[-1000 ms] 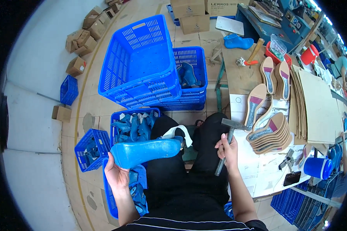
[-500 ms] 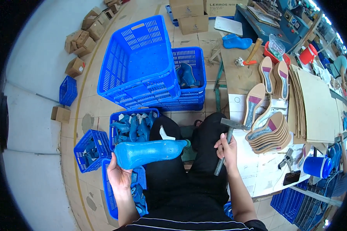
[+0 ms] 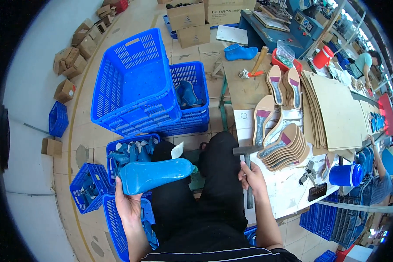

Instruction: Manually assemble and hammer components of high-heeled shoes at a workstation.

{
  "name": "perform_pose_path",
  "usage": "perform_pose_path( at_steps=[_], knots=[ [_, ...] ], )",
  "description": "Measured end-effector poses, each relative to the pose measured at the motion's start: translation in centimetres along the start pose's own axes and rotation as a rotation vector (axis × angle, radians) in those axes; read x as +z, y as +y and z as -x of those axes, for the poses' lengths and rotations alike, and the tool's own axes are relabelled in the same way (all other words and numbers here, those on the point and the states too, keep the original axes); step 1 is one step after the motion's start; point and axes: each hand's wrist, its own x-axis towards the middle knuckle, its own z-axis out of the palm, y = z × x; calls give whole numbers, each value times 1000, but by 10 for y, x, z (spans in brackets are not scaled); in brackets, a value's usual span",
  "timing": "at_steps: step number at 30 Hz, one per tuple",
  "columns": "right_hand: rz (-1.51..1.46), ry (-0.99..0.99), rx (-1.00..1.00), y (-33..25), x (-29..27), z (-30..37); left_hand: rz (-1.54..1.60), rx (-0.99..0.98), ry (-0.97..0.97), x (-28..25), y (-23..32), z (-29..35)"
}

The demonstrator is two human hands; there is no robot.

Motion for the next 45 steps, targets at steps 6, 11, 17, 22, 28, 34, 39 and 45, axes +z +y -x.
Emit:
perform_pose_path(
  at_steps=[6, 11, 17, 22, 28, 34, 39, 45],
  knots=[
    [1067, 231, -248, 52, -53, 9, -2, 22, -33, -1, -10, -11],
    [1124, 520, -440, 10, -26, 21, -39, 29, 1, 5, -4, -15],
    [1459, 775, -896, -42, -7, -53, 1, 14, -27, -7, -5, -17],
    [1526, 644, -799, 2, -33, -119, 109, -33, -129, -15, -1, -5],
    [878, 813, -760, -5, -53, -105, 160, -39, -193, -22, -6, 0],
    [-128, 192, -675, -79, 74, 9, 179, -36, -269, -19, -1, -10],
    [642, -330, -704, -103, 175, 70, 194, 21, -264, -17, -2, -8],
    [968, -322, -1017, -108, 186, 64, 30, 19, -204, -21, 1, -4]
  ],
)
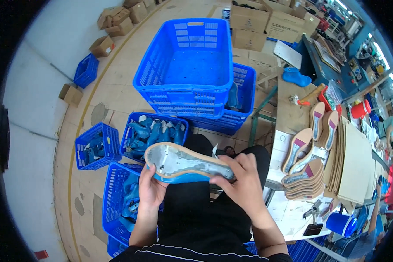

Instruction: Manually assemble and hammer components of high-heeled shoes at a workstation.

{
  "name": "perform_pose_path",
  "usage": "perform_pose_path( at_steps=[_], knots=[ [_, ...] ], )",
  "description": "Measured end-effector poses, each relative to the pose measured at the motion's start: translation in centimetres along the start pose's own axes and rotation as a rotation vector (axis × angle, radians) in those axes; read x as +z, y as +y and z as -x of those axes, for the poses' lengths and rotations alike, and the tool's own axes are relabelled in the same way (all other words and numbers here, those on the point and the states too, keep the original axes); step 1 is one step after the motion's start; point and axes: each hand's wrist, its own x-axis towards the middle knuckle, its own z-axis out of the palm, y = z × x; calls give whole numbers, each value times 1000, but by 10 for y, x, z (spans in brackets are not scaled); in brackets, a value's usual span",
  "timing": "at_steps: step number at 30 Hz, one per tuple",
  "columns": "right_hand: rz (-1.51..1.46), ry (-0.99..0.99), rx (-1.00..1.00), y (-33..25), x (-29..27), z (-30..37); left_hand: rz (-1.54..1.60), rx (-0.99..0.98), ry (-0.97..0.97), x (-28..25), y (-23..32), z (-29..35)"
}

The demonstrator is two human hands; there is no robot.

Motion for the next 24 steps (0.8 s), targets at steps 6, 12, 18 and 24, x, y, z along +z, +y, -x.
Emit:
perform_pose_path(
  at_steps=[6, 12, 18, 24],
  knots=[
    [61, -74, 91, 6, -3, 13, 45, -4, -70, -19, -6, 1],
    [-100, -99, 25, 24, -3, 7, 24, -2, -135, -21, 6, -2],
    [-206, -135, 42, 26, -5, 3, -650, 344, -298, -4, 58, -26],
    [-280, -186, 74, 34, -7, 4, -1663, 465, -820, 73, 113, -22]
  ],
)
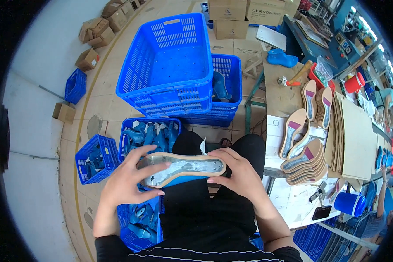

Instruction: Manually assemble and hammer components of high-heeled shoes at a workstation.

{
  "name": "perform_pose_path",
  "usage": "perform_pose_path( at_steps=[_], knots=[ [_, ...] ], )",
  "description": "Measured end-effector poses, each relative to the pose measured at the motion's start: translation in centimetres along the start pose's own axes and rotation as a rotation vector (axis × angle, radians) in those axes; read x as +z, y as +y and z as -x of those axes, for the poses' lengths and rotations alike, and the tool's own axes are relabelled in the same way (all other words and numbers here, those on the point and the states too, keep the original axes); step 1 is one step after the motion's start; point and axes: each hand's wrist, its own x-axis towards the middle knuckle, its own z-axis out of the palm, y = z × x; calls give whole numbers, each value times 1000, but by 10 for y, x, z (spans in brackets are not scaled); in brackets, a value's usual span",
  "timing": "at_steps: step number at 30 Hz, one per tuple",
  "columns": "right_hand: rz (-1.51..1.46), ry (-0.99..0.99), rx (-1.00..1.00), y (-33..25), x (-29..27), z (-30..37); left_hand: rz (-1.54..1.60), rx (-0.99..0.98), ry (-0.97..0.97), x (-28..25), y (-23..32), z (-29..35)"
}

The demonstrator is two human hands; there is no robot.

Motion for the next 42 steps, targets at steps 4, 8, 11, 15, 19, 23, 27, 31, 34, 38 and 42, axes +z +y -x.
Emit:
perform_pose_path(
  at_steps=[4, 8, 11, 15, 19, 23, 27, 31, 34, 38, 42],
  knots=[
    [-187, -34, -37, 19, -3, 0, -171, 27, -174, -3, 3, -11],
    [-755, -55, -11, 67, 17, 8, -193, 19, -196, -2, 4, -13],
    [-987, -77, 40, 83, 27, 11, -247, -8, -203, 1, 6, -10],
    [-1011, -76, 88, 85, 27, 9, -250, -13, -206, 5, 4, -10],
    [-1063, -55, 78, 90, 29, 7, -269, -13, -202, 8, 3, -10],
    [-1095, -69, 72, 91, 29, 5, -276, -16, -210, 8, 4, -12],
    [-1089, -18, 155, 90, 32, 5, -264, -4, -199, 9, 2, -14],
    [-1068, -29, 63, 95, 34, 5, -267, -23, -200, 9, 3, -15],
    [-1084, -48, 20, 100, 34, 7, -282, -26, -205, 9, 4, -17],
    [-1106, -51, 11, 99, 35, 6, -300, -48, -209, 8, 6, -16],
    [-1120, -52, 16, 99, 34, 7, -296, -50, -222, 7, 5, -16]
  ],
)
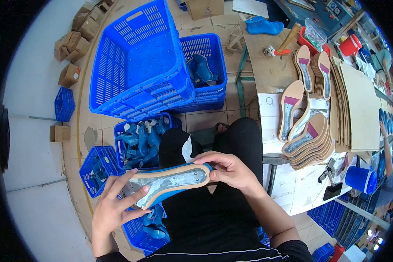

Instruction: Manually assemble and hammer components of high-heeled shoes at a workstation.

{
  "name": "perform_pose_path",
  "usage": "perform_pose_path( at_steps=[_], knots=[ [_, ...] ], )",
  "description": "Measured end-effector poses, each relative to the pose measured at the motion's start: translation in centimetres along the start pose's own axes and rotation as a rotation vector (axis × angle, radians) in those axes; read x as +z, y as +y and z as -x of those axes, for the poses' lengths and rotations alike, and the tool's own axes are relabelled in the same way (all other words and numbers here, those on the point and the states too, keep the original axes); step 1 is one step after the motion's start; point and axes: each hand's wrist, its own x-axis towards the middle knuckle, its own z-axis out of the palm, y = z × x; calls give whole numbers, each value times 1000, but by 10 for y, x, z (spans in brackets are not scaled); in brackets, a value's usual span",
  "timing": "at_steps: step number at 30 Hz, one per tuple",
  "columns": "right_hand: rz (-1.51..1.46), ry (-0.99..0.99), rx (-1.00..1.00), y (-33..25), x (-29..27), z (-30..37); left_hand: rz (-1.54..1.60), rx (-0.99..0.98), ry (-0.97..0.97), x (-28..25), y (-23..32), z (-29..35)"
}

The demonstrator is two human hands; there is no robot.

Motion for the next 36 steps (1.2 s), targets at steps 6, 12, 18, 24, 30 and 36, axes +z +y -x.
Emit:
perform_pose_path(
  at_steps=[6, 12, 18, 24, 30, 36],
  knots=[
    [57, 64, 9, 0, 7, 3, 25, -8, 24, 2, 1, 0],
    [37, 71, 11, 1, 8, 3, 69, -5, 29, 0, 4, -2],
    [39, 51, 32, 2, 7, 4, 50, -27, -25, -4, 6, 0],
    [31, 35, -25, 5, 3, 1, 54, -18, -44, -4, 3, 0],
    [-69, 92, 19, 8, 5, 1, 129, -67, 3, -6, 7, -1],
    [161, 28, 9, -4, 12, 0, 92, -49, -38, -9, 7, -1]
  ],
)
